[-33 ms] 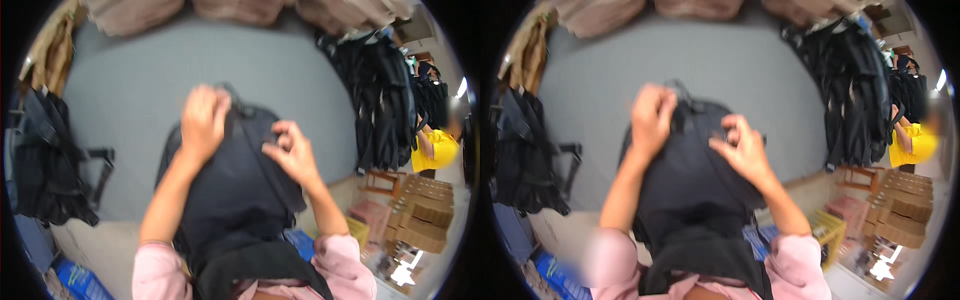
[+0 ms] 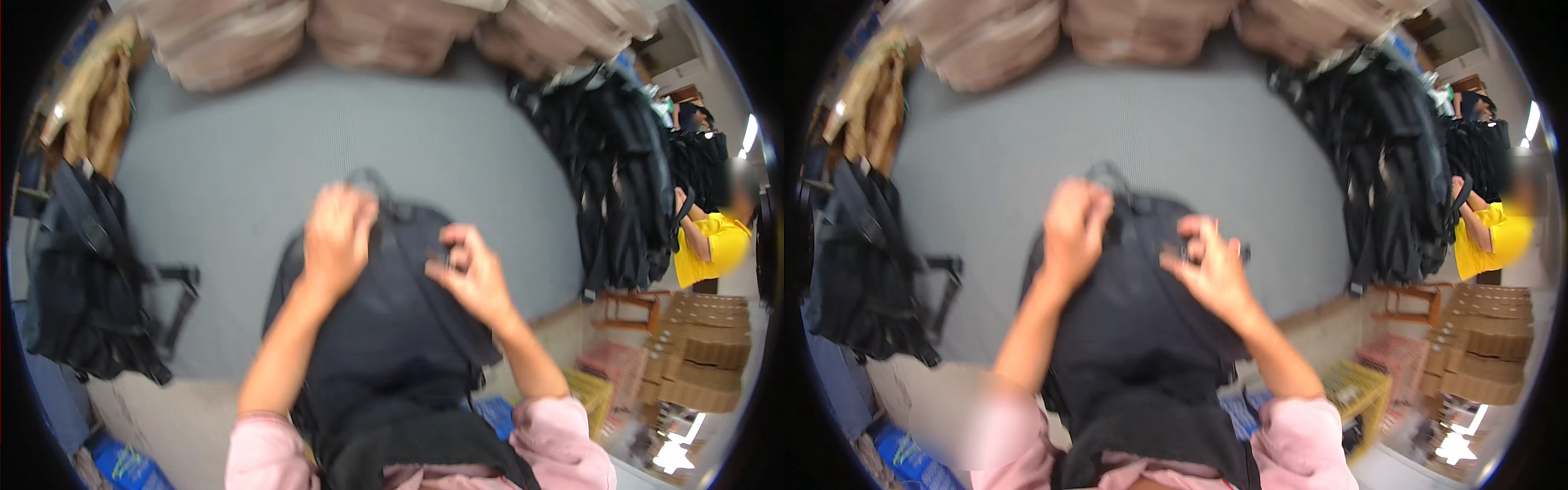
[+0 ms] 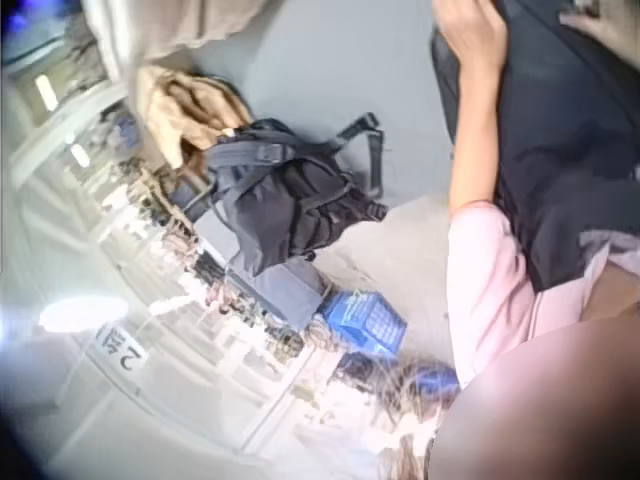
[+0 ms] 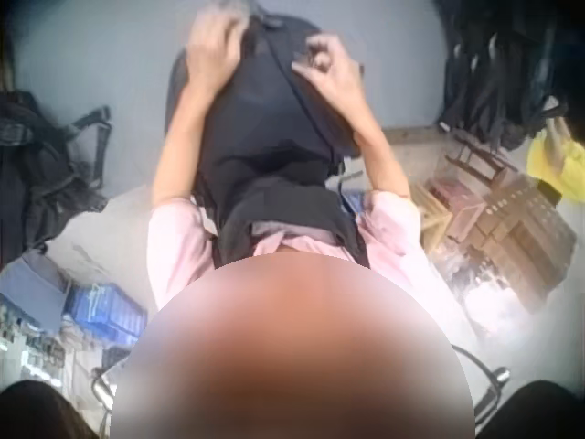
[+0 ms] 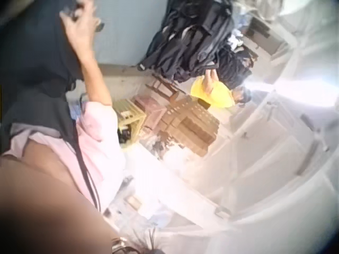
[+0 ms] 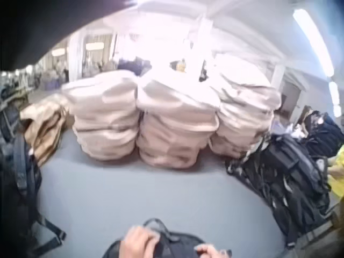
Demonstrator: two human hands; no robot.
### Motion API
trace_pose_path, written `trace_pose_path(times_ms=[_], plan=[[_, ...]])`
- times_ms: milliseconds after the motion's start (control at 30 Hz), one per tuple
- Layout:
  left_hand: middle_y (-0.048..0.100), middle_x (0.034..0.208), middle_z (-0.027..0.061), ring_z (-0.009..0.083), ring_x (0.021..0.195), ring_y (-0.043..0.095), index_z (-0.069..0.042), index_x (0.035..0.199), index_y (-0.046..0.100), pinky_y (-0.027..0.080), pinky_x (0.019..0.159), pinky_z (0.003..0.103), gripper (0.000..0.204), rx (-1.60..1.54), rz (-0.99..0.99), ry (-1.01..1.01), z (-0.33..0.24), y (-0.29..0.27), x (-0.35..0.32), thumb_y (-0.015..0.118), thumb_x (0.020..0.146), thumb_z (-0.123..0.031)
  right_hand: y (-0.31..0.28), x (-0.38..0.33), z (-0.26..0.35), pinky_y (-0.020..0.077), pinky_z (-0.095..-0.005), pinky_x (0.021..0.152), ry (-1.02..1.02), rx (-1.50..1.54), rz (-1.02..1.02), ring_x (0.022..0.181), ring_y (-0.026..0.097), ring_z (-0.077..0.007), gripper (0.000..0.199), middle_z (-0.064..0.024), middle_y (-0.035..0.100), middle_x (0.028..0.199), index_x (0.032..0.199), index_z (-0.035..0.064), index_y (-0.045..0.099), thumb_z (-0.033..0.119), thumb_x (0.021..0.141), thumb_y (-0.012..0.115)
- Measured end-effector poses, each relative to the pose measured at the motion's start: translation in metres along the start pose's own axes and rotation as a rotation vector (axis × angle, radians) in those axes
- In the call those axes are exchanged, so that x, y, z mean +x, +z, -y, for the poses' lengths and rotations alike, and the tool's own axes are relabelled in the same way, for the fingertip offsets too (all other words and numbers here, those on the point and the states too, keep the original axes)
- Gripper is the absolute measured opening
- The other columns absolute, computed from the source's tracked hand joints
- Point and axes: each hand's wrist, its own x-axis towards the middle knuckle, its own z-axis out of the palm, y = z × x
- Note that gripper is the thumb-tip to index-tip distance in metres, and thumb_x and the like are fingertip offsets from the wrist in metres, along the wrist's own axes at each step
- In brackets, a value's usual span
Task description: Trim loose threads from a backpack using small scissors.
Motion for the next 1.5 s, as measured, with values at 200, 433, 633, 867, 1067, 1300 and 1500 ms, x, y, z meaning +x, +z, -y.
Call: trace_pose_path(times_ms=[200, 433, 633, 867, 1067, 1300, 1500], plan=[[0.059, 0.107, 0.0121, 0.0307, 0.102, 0.055, -0.002, 0.095, 0.06, 0.043, 0.09, 0.039, 0.022, 0.067, 0.245, -0.112, -0.023, -0.013, -0.038, 0.064, 0.074, 0.001, 0.011, -0.024, -0.016, 0.0452, -0.0304, 0.064, -0.057, 0.155, 0.022, 0.066, 0.058, -0.0129, 0.049, -0.0056, 0.063, 0.071, 0.115, 0.0041, 0.05, 0.015, 0.075, 0.075], [0.052, 0.118, 0.0154, 0.0343, 0.109, 0.049, -0.003, 0.104, 0.059, 0.038, 0.095, 0.043, 0.03, 0.178, -0.045, -0.21, -0.054, -0.05, -0.049, 0.066, 0.074, -0.005, 0.002, -0.062, -0.01, 0.0281, -0.0195, 0.055, -0.118, 0.471, -0.081, 0.058, 0.032, -0.0013, 0.043, 0.0084, 0.038, 0.06, 0.117, 0.0026, 0.049, 0.003, 0.08, 0.069], [0.058, 0.11, 0.0137, 0.0322, 0.102, 0.053, -0.002, 0.108, 0.057, 0.043, 0.089, 0.039, 0.036, 0.211, 0.142, -0.399, -0.044, -0.083, -0.076, 0.068, 0.079, -0.02, 0.01, -0.07, -0.011, 0.0363, -0.0234, 0.058, -0.146, 0.591, -0.07, 0.063, 0.04, -0.0038, 0.044, 0.0038, 0.048, 0.065, 0.117, 0.0021, 0.049, 0.008, 0.078, 0.071], [0.056, 0.106, 0.0174, 0.0337, 0.105, 0.053, 0.002, 0.086, 0.057, 0.043, 0.087, 0.039, 0.03, 0.06, 0.004, -0.477, -0.065, -0.102, -0.08, 0.07, 0.079, -0.025, 0.002, -0.083, -0.004, 0.0405, -0.0176, 0.066, -0.226, 0.757, -0.1, 0.07, 0.047, -0.0032, 0.045, 0.0038, 0.049, 0.072, 0.122, 0.0005, 0.047, 0.002, 0.082, 0.067], [0.052, 0.116, 0.02, 0.0335, 0.114, 0.05, 0.004, 0.075, 0.058, 0.041, 0.09, 0.038, 0.036, -0.145, 0.078, -0.751, -0.05, -0.11, -0.117, 0.069, 0.08, -0.029, 0.019, -0.087, -0.016, 0.0417, -0.0162, 0.068, -0.189, 0.786, -0.037, 0.071, 0.052, -0.0028, 0.044, 0.0019, 0.058, 0.075, 0.124, 0.0018, 0.047, 0.0, 0.083, 0.065], [0.048, 0.121, 0.0226, 0.0344, 0.118, 0.046, 0.003, 0.072, 0.059, 0.038, 0.094, 0.039, 0.035, -0.104, 0.195, -0.774, -0.056, -0.126, -0.13, 0.071, 0.078, -0.029, 0.024, -0.09, -0.026, 0.0425, -0.0167, 0.067, -0.195, 0.766, 0.004, 0.07, 0.052, -0.0032, 0.043, 0.0008, 0.06, 0.078, 0.123, 0.0014, 0.048, -0.001, 0.084, 0.064], [0.037, 0.133, 0.0238, 0.0373, 0.125, 0.039, -0.001, 0.095, 0.059, 0.036, 0.099, 0.043, 0.036, 0.002, 0.132, -0.699, -0.056, -0.116, -0.125, 0.074, 0.074, -0.027, 0.023, -0.087, -0.02, 0.0478, -0.0209, 0.077, -0.209, 0.795, 0.029, 0.082, 0.06, -0.0085, 0.042, -0.0086, 0.066, 0.094, 0.124, -0.0003, 0.047, 0.0, 0.085, 0.062]])
